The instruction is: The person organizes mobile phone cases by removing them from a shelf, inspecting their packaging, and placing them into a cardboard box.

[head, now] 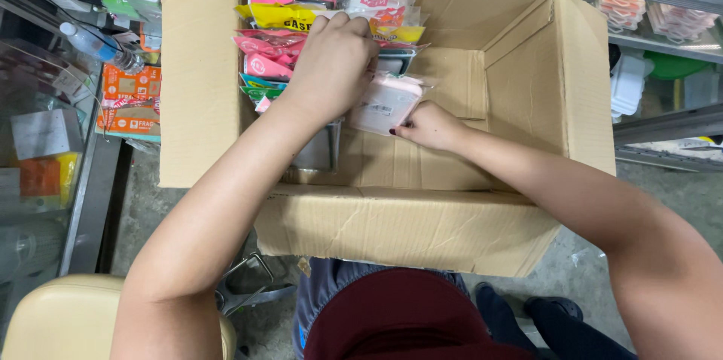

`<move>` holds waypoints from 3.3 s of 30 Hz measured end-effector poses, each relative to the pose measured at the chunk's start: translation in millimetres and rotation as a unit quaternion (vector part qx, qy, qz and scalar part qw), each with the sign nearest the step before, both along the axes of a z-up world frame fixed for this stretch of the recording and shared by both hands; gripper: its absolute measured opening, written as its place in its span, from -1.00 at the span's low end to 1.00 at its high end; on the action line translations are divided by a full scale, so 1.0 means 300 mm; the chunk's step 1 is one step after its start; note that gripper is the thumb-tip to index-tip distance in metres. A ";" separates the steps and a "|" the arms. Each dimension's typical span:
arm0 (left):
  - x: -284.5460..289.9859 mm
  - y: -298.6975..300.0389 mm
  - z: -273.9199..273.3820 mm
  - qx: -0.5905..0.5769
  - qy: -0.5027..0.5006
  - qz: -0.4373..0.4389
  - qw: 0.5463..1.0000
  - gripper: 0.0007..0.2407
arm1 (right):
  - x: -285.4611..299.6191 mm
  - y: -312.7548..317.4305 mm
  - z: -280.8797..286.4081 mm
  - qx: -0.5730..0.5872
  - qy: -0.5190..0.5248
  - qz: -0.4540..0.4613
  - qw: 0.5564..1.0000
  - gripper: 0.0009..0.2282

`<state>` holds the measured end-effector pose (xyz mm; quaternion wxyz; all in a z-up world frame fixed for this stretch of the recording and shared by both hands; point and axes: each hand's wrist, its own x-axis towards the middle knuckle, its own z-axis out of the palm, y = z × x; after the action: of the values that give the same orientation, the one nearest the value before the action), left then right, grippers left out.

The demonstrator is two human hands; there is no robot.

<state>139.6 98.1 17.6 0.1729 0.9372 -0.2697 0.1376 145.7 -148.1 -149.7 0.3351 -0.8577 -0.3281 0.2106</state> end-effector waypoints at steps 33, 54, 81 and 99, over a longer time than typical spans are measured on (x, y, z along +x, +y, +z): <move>0.086 0.027 -0.006 0.174 -0.070 0.119 0.975 -0.94 | 0.136 0.020 0.046 -0.200 0.011 -0.038 0.979 -0.69; 0.358 -0.549 0.110 -0.121 0.100 -0.077 0.985 -0.81 | 0.296 -0.737 0.533 0.139 -0.028 -0.373 0.917 -0.80; 0.592 -1.080 0.099 -0.262 0.073 -0.105 0.957 -0.66 | 0.605 -1.018 0.441 0.482 0.173 -0.505 0.695 -0.66; 0.148 -0.975 0.244 -0.273 0.321 -0.270 0.866 -0.75 | 0.448 -0.993 0.409 0.635 0.208 -0.438 0.602 -0.69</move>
<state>184.0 -194.4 90.9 0.5291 0.7355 -0.3939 -0.1544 280.1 -445.9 -27.0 0.9067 -0.4031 0.1140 -0.0496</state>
